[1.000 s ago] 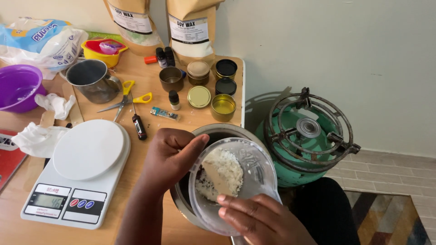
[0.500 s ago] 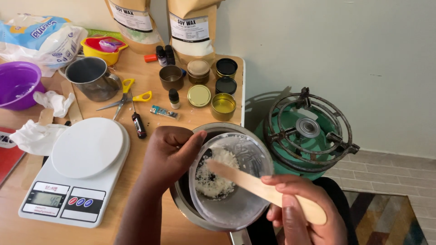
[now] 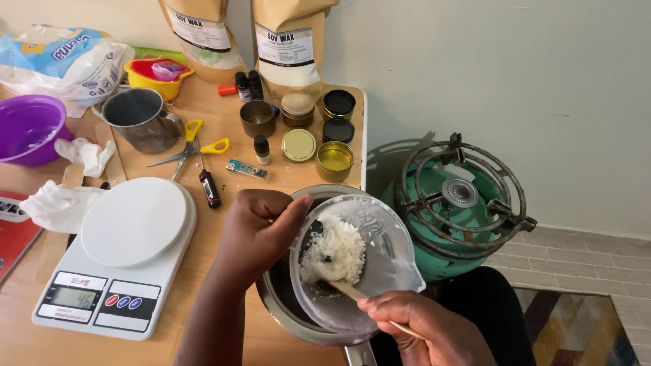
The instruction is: Scooping wax flakes into a pitcher, weighing it on a scale, and stirring it over a gas stove to melt.
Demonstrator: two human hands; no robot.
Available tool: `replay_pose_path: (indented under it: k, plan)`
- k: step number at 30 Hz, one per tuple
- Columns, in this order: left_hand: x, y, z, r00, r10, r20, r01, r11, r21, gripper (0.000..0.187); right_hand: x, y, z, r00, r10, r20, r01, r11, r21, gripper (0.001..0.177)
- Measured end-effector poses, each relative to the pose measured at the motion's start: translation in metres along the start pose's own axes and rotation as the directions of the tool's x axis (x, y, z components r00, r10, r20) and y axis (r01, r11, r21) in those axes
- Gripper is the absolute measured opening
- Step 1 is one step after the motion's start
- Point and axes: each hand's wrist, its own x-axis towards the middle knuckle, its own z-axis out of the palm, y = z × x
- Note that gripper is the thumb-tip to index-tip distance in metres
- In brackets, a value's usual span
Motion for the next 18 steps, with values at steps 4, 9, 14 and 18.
replay_pose_path:
  k: [4,9,14,18]
  plan:
    - [0.001,-0.003,0.001,0.998,-0.054,0.039,0.058,0.993,-0.104,0.055,0.001,0.013,-0.017,0.966,0.112,0.232,-0.105,0.993,-0.045,0.027]
    - [0.002,-0.004,-0.001,0.996,-0.047,0.07,0.056,0.988,-0.143,0.055,0.003,-0.016,-0.001,0.995,-0.092,-0.044,0.087,0.99,-0.115,0.034]
    - [0.0,-0.001,-0.001,0.988,-0.086,0.127,0.106,0.981,-0.161,0.054,0.01,-0.025,0.01,0.94,-0.238,-0.245,0.186,0.958,-0.219,0.007]
    - [0.001,0.0,0.0,0.987,-0.062,0.146,0.081,0.989,-0.124,0.053,0.011,-0.011,0.006,0.946,-0.266,-0.184,0.222,0.948,-0.228,0.004]
